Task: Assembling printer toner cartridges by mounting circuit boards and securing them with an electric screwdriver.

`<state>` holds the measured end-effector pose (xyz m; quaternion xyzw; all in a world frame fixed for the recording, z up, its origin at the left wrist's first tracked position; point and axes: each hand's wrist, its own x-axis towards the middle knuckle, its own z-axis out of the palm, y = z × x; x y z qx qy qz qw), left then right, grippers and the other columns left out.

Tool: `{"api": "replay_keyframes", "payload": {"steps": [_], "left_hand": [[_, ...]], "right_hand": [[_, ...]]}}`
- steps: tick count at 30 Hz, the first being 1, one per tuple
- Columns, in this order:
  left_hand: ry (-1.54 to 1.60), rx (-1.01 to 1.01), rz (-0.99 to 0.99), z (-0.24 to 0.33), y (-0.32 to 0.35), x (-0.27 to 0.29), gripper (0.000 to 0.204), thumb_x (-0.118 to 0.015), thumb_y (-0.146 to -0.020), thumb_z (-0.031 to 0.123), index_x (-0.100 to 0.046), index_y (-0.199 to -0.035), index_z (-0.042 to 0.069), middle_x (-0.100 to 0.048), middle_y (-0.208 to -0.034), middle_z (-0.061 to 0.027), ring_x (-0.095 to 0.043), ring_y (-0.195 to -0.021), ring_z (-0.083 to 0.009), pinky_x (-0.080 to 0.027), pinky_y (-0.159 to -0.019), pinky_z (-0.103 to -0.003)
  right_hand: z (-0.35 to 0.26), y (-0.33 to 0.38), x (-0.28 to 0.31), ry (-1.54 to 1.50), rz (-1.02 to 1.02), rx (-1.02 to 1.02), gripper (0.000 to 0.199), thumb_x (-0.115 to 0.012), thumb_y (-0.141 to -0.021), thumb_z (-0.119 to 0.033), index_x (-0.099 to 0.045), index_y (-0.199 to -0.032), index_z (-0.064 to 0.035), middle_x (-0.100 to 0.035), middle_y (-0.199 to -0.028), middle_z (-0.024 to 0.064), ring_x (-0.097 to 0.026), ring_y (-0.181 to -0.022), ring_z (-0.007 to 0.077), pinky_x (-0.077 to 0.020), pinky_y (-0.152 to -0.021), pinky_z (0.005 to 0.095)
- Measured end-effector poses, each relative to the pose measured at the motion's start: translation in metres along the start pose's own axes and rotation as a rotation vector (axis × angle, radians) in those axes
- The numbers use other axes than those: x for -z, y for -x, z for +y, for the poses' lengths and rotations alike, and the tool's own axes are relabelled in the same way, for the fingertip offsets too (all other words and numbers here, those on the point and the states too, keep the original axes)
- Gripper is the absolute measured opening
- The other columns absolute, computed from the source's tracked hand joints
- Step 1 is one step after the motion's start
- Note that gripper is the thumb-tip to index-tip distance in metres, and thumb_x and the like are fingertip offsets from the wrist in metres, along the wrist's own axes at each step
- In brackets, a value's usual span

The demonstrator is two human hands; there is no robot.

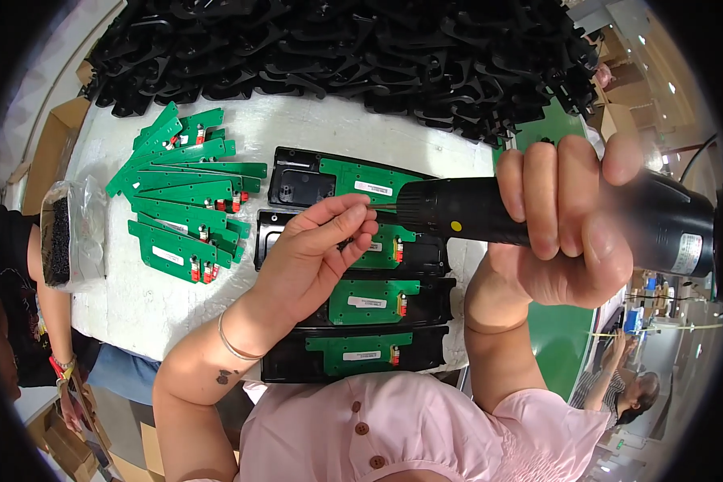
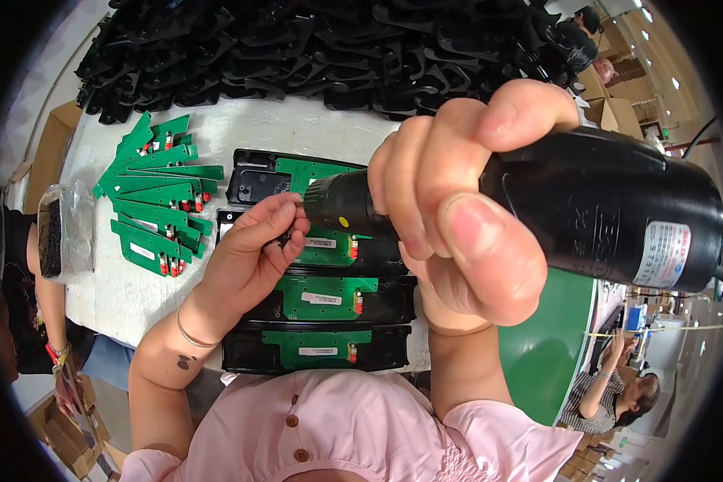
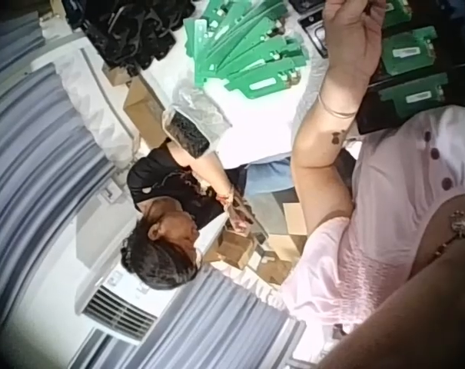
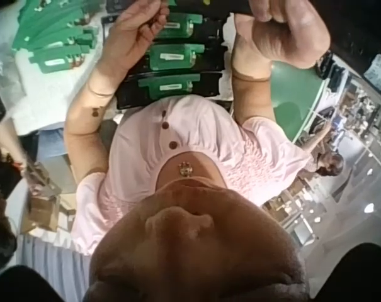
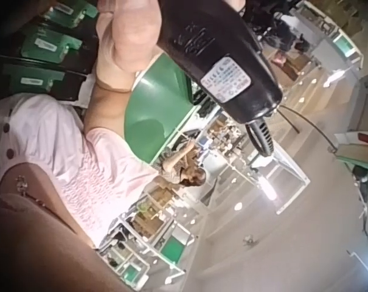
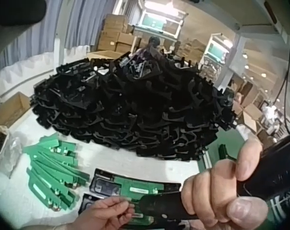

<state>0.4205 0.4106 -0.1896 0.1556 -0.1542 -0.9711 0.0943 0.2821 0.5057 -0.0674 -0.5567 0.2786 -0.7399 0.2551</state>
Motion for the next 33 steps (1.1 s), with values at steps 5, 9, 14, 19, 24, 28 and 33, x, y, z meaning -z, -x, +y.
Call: {"api": "replay_keyframes", "payload": {"steps": [5,9,14,19,24,28,33], "left_hand": [[0.054,0.042,-0.06,0.0,-0.002,0.004,0.015,-0.053,-0.089,0.013,-0.056,-0.099,0.003,-0.057,-0.087,-0.004,-0.056,-0.078,-0.0102,-0.049,-0.07,-0.019],[0.03,0.073,-0.118,0.003,-0.001,0.003,0.017,-0.053,-0.089,0.017,-0.058,-0.098,0.004,-0.058,-0.087,-0.0014,-0.056,-0.077,-0.0071,-0.048,-0.071,-0.019],[0.058,0.102,-0.102,0.003,0.0,0.0,0.017,-0.052,-0.09,0.019,-0.058,-0.096,0.004,-0.058,-0.086,-0.0011,-0.056,-0.076,-0.0071,-0.049,-0.07,-0.019],[0.052,0.129,-0.16,0.001,-0.001,0.007,0.018,-0.053,-0.089,0.021,-0.058,-0.094,0.005,-0.058,-0.083,-0.0003,-0.056,-0.075,-0.007,-0.049,-0.069,-0.019],[0.087,0.185,-0.081,-0.001,-0.001,-0.008,0.033,-0.045,-0.092,0.025,-0.052,-0.108,-0.003,-0.057,-0.102,-0.0119,-0.057,-0.092,-0.0176,-0.048,-0.083,-0.027],[-0.021,0.197,-0.005,-0.01,-0.001,-0.005,0.04,-0.036,-0.095,0.02,-0.038,-0.123,-0.009,-0.048,-0.119,-0.025,-0.053,-0.107,-0.0296,-0.042,-0.096,-0.035],[-0.085,0.191,-0.072,-0.008,0.002,-0.008,0.029,-0.036,-0.095,0.016,-0.047,-0.113,-0.005,-0.058,-0.103,-0.0199,-0.057,-0.1,-0.0289,-0.048,-0.087,-0.034]], "right_hand": [[-0.003,0.002,-0.001,0.006,-0.006,-0.015,0.031,-0.05,-0.073,-0.007,-0.045,-0.104,-0.0062,-0.043,-0.061,-0.0062,-0.041,-0.052,0.0045,-0.0343,-0.059,0.022],[-0.007,0.004,-0.013,-0.031,0.113,-0.065,0.023,-0.052,-0.073,-0.006,-0.045,-0.095,-0.008,-0.044,-0.061,-0.0052,-0.043,-0.052,0.0053,-0.0349,-0.059,0.0215],[-0.011,0.003,-0.011,0.003,0.028,-0.058,0.02,-0.057,-0.072,-0.003,-0.041,-0.082,-0.0108,-0.046,-0.06,-0.0045,-0.045,-0.051,0.0051,-0.0363,-0.057,0.0207],[-0.008,0.005,-0.016,0.006,0.064,-0.045,0.019,-0.056,-0.073,-0.006,-0.041,-0.084,-0.0101,-0.045,-0.06,-0.0049,-0.044,-0.05,0.0046,-0.0349,-0.055,0.0199],[0.02,0.004,-0.006,0.085,0.104,0.021,0.025,-0.044,-0.072,-0.003,-0.044,-0.097,-0.0055,-0.04,-0.059,-0.0052,-0.039,-0.048,0.0059,-0.0312,-0.052,0.023],[0.06,-0.006,0.017,0.335,0.393,-0.113,0.022,-0.049,-0.071,-0.003,-0.046,-0.092,-0.0019,-0.044,-0.062,0.0022,-0.04,-0.049,0.0123,-0.0378,-0.054,0.0307],[0.078,-0.011,0.038,0.256,0.463,-0.125,0.02,-0.054,-0.068,0.005,-0.049,-0.087,0.0027,-0.052,-0.061,0.0047,-0.049,-0.048,0.0127,-0.0407,-0.049,0.0257]]}}
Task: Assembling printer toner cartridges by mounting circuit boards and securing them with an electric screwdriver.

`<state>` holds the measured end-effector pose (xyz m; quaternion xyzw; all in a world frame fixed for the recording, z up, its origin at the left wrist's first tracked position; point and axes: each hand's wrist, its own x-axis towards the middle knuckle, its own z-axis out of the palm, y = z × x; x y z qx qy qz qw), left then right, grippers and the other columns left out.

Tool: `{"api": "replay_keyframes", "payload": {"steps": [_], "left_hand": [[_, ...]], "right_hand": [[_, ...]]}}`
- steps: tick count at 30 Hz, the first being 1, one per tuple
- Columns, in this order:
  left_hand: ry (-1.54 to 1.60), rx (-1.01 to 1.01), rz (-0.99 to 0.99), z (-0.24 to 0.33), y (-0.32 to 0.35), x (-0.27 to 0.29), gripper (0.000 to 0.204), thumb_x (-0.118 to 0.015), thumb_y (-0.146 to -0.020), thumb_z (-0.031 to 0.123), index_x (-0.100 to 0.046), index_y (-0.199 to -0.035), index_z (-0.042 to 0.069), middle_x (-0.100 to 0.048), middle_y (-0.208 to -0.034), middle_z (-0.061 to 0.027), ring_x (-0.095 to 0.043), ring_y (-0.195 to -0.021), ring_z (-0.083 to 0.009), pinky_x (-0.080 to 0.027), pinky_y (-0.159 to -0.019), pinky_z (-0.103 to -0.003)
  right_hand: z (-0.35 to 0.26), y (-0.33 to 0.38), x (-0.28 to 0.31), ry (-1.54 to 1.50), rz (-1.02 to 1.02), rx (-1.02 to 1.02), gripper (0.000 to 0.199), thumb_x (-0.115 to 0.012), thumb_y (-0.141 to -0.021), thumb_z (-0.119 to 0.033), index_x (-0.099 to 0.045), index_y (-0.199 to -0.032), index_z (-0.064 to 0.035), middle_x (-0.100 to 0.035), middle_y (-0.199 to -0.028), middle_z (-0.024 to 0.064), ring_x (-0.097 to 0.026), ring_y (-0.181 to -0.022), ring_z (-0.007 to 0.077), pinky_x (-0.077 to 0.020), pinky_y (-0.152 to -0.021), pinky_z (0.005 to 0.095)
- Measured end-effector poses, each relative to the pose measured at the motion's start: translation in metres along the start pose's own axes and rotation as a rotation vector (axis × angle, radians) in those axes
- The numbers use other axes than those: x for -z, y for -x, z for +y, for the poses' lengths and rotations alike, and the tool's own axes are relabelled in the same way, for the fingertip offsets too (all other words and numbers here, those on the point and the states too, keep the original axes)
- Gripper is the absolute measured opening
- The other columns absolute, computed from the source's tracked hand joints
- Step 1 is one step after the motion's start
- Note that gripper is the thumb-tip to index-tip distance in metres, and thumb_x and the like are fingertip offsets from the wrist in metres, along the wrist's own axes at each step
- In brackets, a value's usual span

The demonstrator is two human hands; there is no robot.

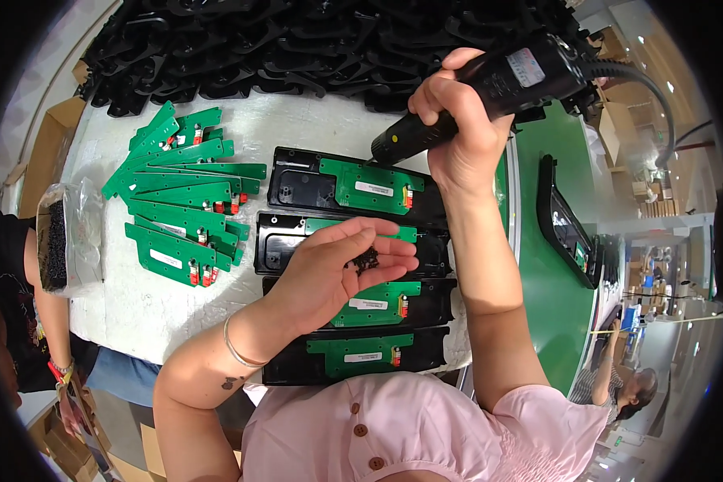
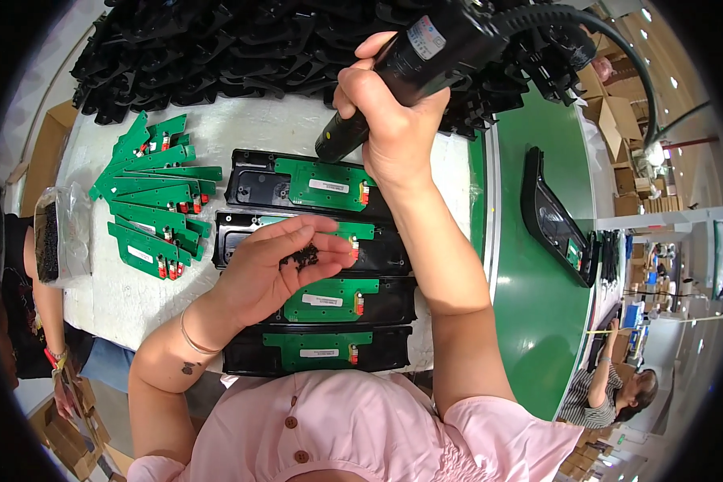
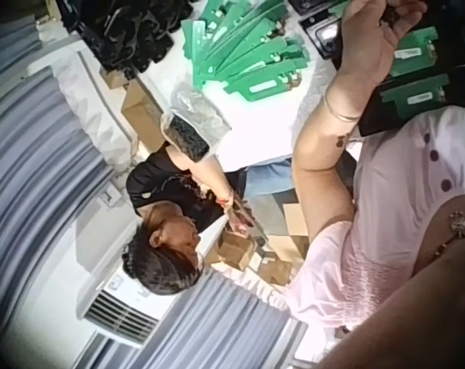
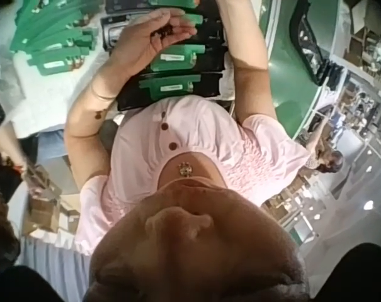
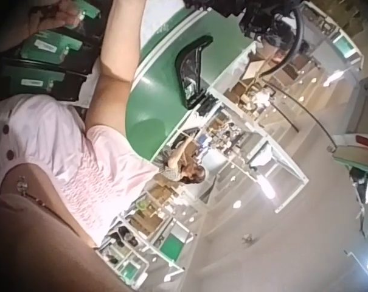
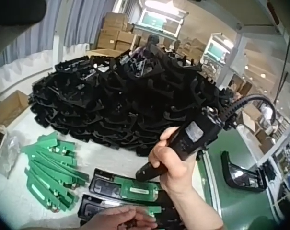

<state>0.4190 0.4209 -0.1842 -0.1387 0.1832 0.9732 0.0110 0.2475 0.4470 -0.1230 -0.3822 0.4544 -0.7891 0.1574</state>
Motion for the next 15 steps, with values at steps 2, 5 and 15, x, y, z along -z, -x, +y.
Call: {"api": "replay_keyframes", "payload": {"steps": [2,5,15], "left_hand": [[-0.026,0.002,-0.008,0.001,0.001,0.002,0.028,-0.038,-0.094,0.016,-0.048,-0.113,-0.003,-0.059,-0.1,-0.0176,-0.058,-0.096,-0.0265,-0.048,-0.083,-0.031],[-0.099,0.014,-0.025,0.003,0.002,0.005,0.026,-0.04,-0.094,0.018,-0.049,-0.11,0.0,-0.059,-0.097,-0.0151,-0.059,-0.091,-0.0231,-0.048,-0.078,-0.029],[-0.133,-0.022,0.04,0.003,0.002,-0.001,0.018,-0.048,-0.092,0.017,-0.055,-0.1,0.004,-0.06,-0.09,-0.0086,-0.057,-0.08,-0.0137,-0.047,-0.068,-0.022]], "right_hand": [[0.005,-0.001,0.001,0.001,-0.004,-0.005,0.02,-0.054,-0.068,0.005,-0.049,-0.087,0.0026,-0.053,-0.061,0.0047,-0.049,-0.048,0.0128,-0.0408,-0.049,0.0258],[0.007,-0.002,-0.001,-0.007,-0.008,-0.008,0.018,-0.054,-0.068,0.005,-0.05,-0.085,0.0022,-0.053,-0.061,0.0043,-0.049,-0.047,0.0128,-0.041,-0.048,0.0259],[0.011,-0.011,-0.012,0.245,-0.105,-0.133,0.01,-0.055,-0.067,0.001,-0.049,-0.075,-0.0018,-0.049,-0.055,0.0045,-0.045,-0.046,0.013,-0.0383,-0.05,0.0269]]}}
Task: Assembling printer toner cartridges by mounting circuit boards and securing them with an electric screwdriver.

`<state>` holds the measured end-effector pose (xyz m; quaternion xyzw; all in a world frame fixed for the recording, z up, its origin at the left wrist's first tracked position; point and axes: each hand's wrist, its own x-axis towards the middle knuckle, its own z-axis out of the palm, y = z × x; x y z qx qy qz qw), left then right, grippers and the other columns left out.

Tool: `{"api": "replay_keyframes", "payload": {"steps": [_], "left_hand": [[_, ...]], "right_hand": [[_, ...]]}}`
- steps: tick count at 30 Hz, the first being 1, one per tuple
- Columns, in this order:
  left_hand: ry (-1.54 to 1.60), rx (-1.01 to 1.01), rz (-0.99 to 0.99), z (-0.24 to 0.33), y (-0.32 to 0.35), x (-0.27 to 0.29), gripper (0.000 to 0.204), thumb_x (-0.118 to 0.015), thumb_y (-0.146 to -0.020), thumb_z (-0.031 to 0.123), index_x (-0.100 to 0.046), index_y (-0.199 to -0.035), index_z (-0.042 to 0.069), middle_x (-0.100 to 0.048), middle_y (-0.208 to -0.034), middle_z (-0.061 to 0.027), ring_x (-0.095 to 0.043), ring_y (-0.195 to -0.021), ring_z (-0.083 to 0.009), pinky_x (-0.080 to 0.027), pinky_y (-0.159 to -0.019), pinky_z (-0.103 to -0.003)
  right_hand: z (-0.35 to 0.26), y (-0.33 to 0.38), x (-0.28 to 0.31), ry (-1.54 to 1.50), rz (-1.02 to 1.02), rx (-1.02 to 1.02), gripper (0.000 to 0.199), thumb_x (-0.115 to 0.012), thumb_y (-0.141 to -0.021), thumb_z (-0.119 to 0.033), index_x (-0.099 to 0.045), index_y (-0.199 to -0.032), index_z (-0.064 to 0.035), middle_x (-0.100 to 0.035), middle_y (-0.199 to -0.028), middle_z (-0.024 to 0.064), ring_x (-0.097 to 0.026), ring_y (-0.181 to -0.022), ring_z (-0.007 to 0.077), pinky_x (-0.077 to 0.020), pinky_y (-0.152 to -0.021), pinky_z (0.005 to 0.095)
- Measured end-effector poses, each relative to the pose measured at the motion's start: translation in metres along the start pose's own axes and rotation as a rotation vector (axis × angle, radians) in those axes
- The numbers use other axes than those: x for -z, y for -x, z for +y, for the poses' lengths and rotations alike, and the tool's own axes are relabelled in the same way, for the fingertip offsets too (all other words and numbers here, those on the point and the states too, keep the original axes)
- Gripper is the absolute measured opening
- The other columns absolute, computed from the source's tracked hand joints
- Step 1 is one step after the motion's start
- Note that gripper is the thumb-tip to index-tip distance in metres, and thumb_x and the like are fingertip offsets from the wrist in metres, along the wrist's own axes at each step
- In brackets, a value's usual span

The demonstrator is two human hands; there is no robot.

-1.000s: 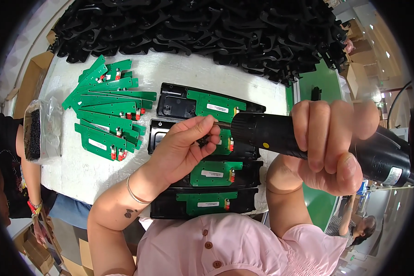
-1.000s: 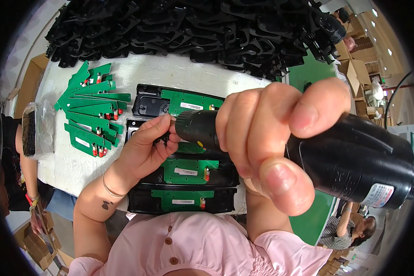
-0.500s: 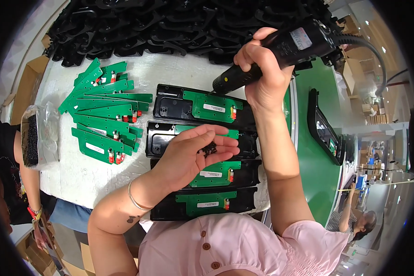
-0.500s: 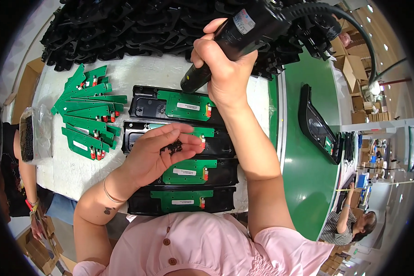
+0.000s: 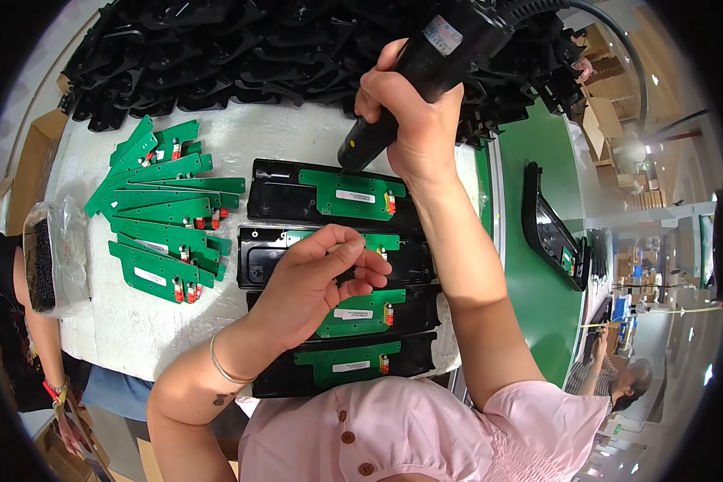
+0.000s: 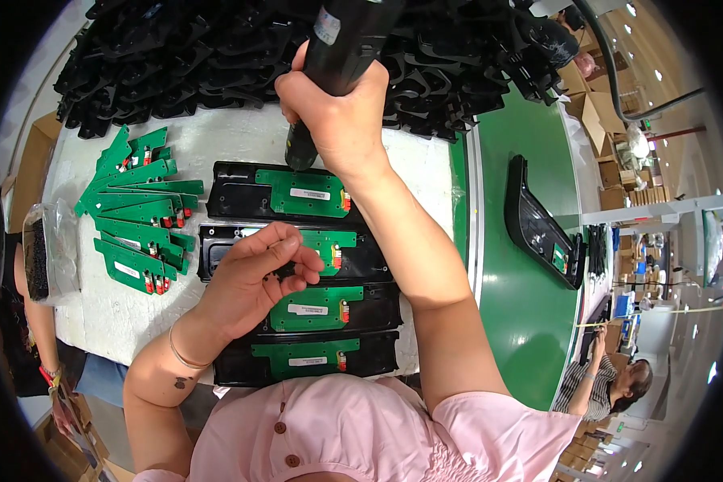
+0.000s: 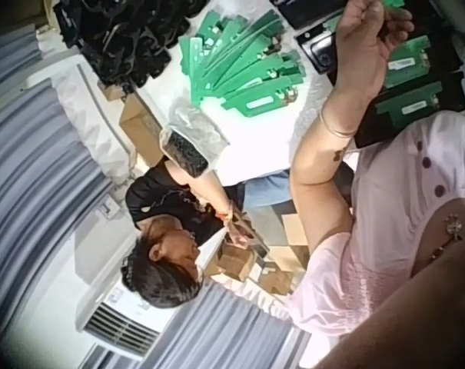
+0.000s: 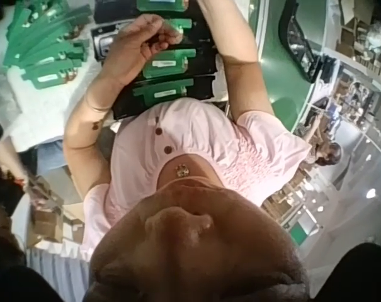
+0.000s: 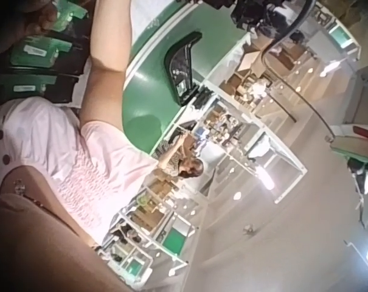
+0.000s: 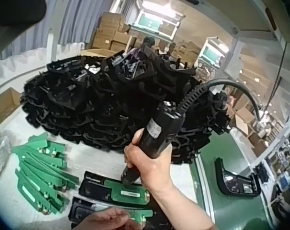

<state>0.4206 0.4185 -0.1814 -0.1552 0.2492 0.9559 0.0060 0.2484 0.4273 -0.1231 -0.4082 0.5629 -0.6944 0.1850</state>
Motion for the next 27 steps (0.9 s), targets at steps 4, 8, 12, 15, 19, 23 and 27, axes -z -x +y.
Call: {"api": "replay_keyframes", "payload": {"steps": [4,8,12,15,19,23,27], "left_hand": [[-0.026,-0.004,-0.033,0.002,0.0,0.0,0.017,-0.05,-0.09,0.016,-0.056,-0.101,0.004,-0.06,-0.09,-0.0076,-0.057,-0.08,-0.0117,-0.047,-0.068,-0.021],[0.078,-0.046,0.074,0.002,-0.001,0.004,0.016,-0.054,-0.088,0.013,-0.056,-0.101,0.003,-0.06,-0.093,-0.0068,-0.057,-0.082,-0.01,-0.047,-0.073,-0.02],[0.209,-0.132,0.118,0.004,-0.002,0.01,0.017,-0.054,-0.088,0.011,-0.056,-0.101,0.002,-0.06,-0.095,-0.0061,-0.057,-0.082,-0.009,-0.048,-0.077,-0.019],[0.291,-0.142,0.037,0.005,-0.003,0.013,0.015,-0.054,-0.088,0.014,-0.056,-0.098,0.003,-0.059,-0.092,-0.0045,-0.056,-0.081,-0.0078,-0.049,-0.073,-0.018],[0.352,-0.121,-0.043,0.004,-0.005,0.016,0.014,-0.054,-0.088,0.017,-0.057,-0.094,0.004,-0.059,-0.088,-0.0026,-0.056,-0.077,-0.0067,-0.049,-0.069,-0.017],[0.349,-0.139,-0.012,0.005,-0.005,0.017,0.015,-0.055,-0.088,0.018,-0.057,-0.094,0.004,-0.058,-0.087,-0.002,-0.056,-0.075,-0.0064,-0.049,-0.069,-0.017],[0.37,-0.122,-0.065,0.005,-0.004,0.015,0.016,-0.055,-0.088,0.019,-0.057,-0.094,0.004,-0.058,-0.086,-0.0022,-0.055,-0.075,-0.0066,-0.049,-0.068,-0.017]], "right_hand": [[-0.002,0.001,-0.001,-0.001,0.003,0.004,0.009,-0.055,-0.067,0.0,-0.049,-0.073,-0.0021,-0.048,-0.055,0.0045,-0.045,-0.046,0.0128,-0.0383,-0.05,0.0266],[-0.013,0.009,0.0,-0.039,0.059,0.095,0.013,-0.055,-0.068,0.0,-0.048,-0.079,-0.0009,-0.046,-0.055,0.0045,-0.042,-0.044,0.0129,-0.0375,-0.048,0.027],[-0.06,0.039,0.006,-0.423,-0.183,0.294,0.026,-0.044,-0.076,-0.007,-0.046,-0.101,-0.004,-0.04,-0.061,-0.0025,-0.038,-0.05,0.0066,-0.0333,-0.054,0.0244],[-0.08,0.047,0.015,-0.433,-0.425,0.365,0.033,-0.05,-0.074,-0.006,-0.046,-0.107,-0.005,-0.044,-0.062,-0.0051,-0.043,-0.052,0.005,-0.035,-0.057,0.022],[-0.081,0.055,0.014,-0.414,-0.453,0.368,0.039,-0.051,-0.074,-0.007,-0.047,-0.113,-0.0043,-0.044,-0.063,-0.0051,-0.044,-0.052,0.0049,-0.0349,-0.057,0.0214],[-0.08,0.057,0.013,-0.428,-0.41,0.329,0.042,-0.052,-0.074,-0.007,-0.047,-0.115,-0.0047,-0.044,-0.063,-0.0049,-0.044,-0.053,0.0048,-0.0349,-0.057,0.021],[-0.084,0.057,0.013,-0.46,-0.432,0.313,0.036,-0.053,-0.073,-0.007,-0.049,-0.11,-0.0061,-0.045,-0.063,-0.0048,-0.045,-0.054,0.0055,-0.0352,-0.058,0.0207]]}}
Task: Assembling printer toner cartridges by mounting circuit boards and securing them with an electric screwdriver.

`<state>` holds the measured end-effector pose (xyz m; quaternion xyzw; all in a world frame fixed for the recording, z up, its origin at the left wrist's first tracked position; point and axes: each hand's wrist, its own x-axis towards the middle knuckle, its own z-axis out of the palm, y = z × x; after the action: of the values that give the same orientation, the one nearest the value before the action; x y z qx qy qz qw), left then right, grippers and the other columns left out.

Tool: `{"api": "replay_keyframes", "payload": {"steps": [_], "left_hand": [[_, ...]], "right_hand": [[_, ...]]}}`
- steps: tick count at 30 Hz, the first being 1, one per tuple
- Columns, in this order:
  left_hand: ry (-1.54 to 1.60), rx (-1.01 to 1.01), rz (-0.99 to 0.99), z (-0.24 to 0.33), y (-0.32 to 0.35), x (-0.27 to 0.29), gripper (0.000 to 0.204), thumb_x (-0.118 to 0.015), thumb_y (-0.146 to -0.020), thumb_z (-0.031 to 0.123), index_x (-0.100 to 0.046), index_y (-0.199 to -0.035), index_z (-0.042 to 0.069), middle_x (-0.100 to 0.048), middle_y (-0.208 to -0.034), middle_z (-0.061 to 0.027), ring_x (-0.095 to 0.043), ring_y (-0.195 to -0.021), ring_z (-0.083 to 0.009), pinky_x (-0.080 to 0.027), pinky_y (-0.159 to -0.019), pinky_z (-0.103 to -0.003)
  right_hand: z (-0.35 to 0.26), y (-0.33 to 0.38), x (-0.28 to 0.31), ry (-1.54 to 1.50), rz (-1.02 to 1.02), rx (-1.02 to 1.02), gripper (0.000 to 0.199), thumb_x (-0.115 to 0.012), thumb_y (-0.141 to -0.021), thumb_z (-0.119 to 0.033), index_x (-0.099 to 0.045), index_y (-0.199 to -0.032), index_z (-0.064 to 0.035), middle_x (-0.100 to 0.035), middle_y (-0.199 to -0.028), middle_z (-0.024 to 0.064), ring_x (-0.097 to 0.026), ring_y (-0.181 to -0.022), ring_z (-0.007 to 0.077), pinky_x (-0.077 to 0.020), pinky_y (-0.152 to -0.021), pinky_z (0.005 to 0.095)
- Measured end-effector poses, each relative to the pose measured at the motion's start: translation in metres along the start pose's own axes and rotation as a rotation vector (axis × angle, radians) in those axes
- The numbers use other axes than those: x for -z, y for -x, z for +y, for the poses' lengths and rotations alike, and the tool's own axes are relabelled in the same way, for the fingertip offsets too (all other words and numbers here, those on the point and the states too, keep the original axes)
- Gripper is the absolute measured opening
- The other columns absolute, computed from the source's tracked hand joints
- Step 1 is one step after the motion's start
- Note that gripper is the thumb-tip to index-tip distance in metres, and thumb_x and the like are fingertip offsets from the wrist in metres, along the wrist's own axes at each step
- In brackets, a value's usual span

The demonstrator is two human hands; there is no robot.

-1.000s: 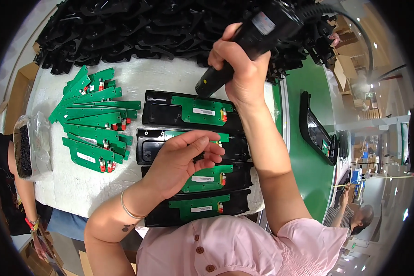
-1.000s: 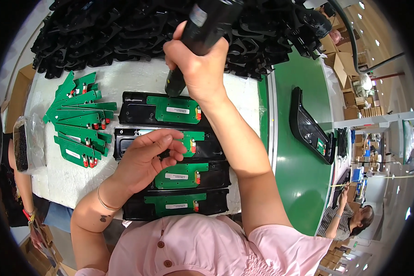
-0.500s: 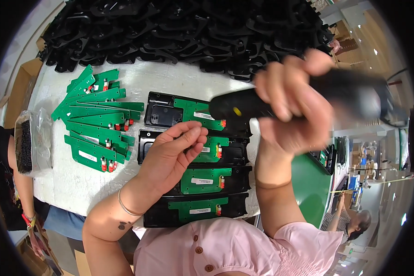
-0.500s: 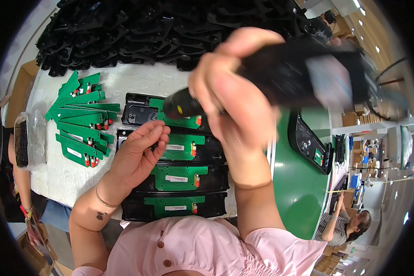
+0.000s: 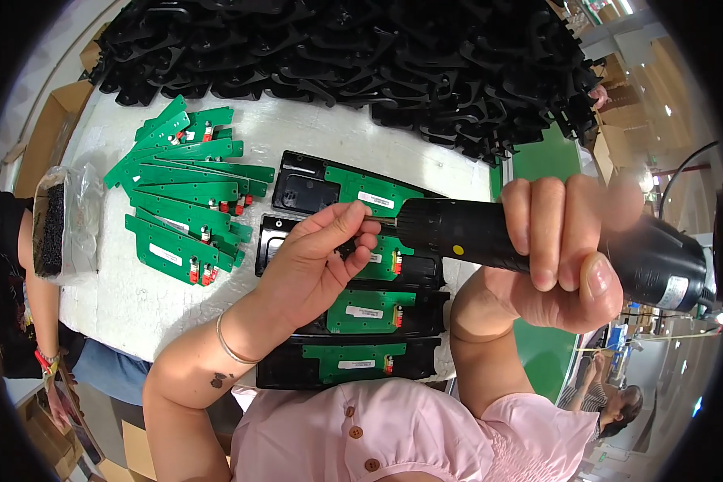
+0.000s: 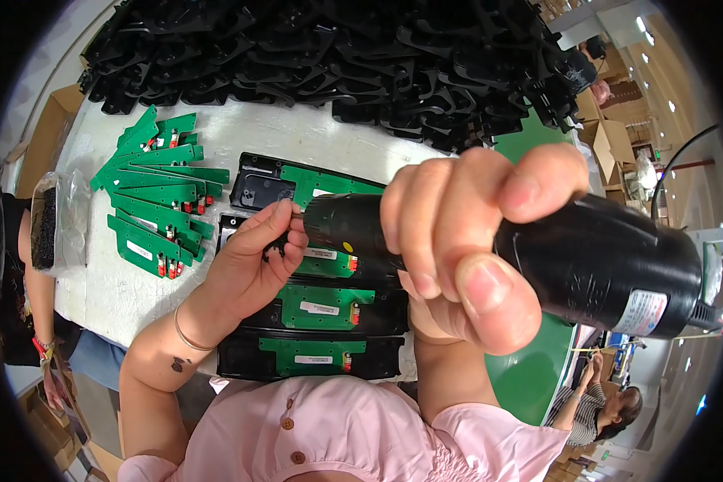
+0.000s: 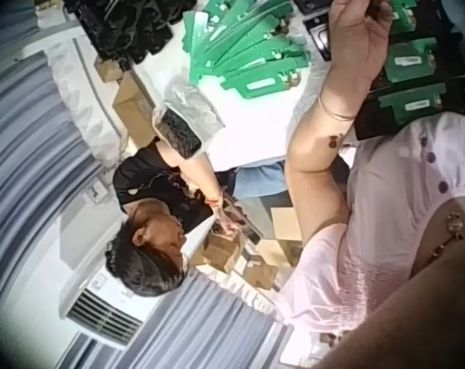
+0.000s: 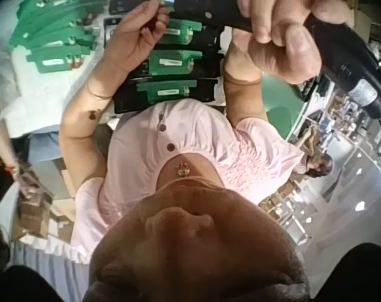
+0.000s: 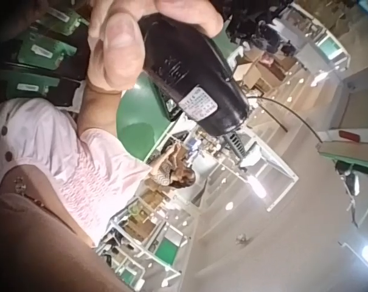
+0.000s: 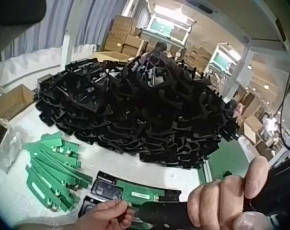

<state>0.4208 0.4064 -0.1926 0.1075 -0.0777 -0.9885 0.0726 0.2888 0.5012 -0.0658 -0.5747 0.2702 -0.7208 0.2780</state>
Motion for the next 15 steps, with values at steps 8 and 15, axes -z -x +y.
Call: {"api": "replay_keyframes", "payload": {"steps": [8,15], "left_hand": [[-0.049,-0.003,0.004,0.002,-0.001,0.009,0.017,-0.056,-0.088,0.021,-0.057,-0.093,0.005,-0.058,-0.086,-0.0015,-0.055,-0.074,-0.0063,-0.048,-0.068,-0.017],[-0.125,0.066,-0.022,-0.005,0.002,-0.008,0.045,-0.034,-0.096,0.03,-0.037,-0.124,-0.005,-0.046,-0.122,-0.0187,-0.049,-0.111,-0.026,-0.037,-0.099,-0.035]], "right_hand": [[0.0,0.001,-0.013,0.011,0.147,-0.031,0.023,-0.052,-0.073,-0.006,-0.049,-0.095,-0.0088,-0.045,-0.061,-0.0049,-0.046,-0.054,0.0057,-0.0355,-0.058,0.0211],[0.06,-0.009,0.006,0.082,0.287,-0.018,0.029,-0.056,-0.074,-0.002,-0.042,-0.099,-0.005,-0.044,-0.06,0.0013,-0.041,-0.046,0.0109,-0.035,-0.046,0.0265]]}}
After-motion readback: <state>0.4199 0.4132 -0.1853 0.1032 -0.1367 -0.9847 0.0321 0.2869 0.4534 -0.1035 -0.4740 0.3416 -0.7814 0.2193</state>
